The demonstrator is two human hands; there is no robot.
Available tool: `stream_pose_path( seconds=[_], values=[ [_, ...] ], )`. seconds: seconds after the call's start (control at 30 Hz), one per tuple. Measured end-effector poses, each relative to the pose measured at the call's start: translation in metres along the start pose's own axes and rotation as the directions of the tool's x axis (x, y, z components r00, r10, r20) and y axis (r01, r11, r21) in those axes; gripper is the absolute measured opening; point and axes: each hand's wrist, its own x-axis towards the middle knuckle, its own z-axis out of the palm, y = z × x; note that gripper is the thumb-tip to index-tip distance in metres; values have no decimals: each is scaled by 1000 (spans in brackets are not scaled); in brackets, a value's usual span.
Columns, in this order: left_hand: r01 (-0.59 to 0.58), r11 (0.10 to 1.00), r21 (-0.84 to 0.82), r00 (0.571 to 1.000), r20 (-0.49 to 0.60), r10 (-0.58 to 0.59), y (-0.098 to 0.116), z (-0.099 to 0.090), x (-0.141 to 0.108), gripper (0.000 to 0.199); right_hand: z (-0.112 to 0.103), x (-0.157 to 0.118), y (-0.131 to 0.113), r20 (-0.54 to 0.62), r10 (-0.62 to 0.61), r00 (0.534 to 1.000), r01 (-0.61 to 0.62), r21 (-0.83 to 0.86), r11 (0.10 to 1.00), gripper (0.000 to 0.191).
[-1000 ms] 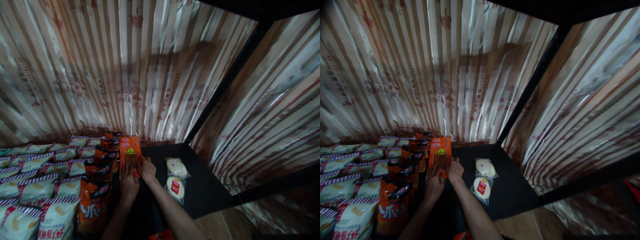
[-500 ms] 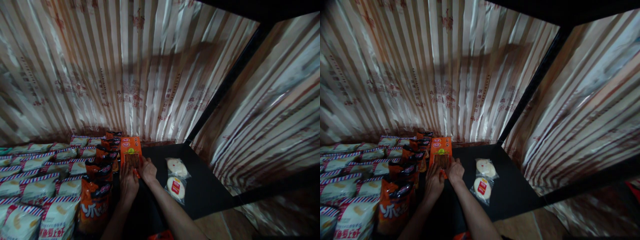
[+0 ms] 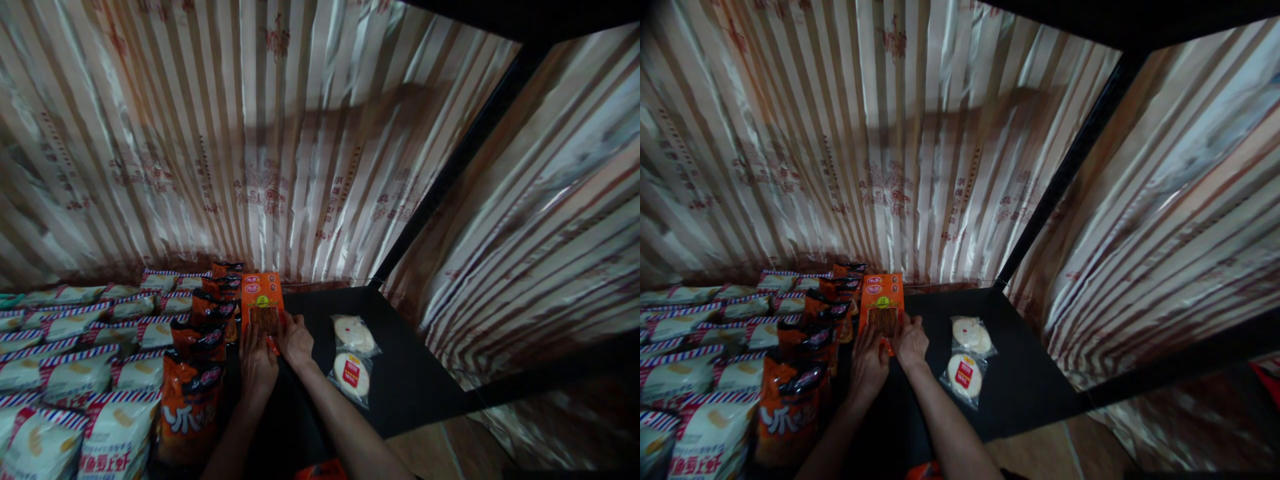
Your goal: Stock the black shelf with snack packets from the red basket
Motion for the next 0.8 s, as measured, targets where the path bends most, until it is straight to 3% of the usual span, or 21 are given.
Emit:
stream_pose_path(
  seconds=[0.27, 0.6, 0.7, 0.8],
  values=[
    [-44, 999, -9, 998, -34, 43, -3, 4, -2, 38, -1, -5, 2, -10, -4, 1000, 4, 15, 1000, 37],
    [-100, 988, -118, 982, -173, 78, -3, 14, -4, 34, 3, -25, 18, -193, -128, 973, 146, 83, 986, 36],
    [-113, 980, -165, 980, -181, 83, 2, 7, -5, 34, 2, -39, 20, -197, -161, 967, 186, 117, 976, 37],
    [-247, 943, -225, 955, -221, 197, 13, -10, -15, 35, 4, -53, 27, -185, -193, 963, 222, 149, 964, 37]
  ],
)
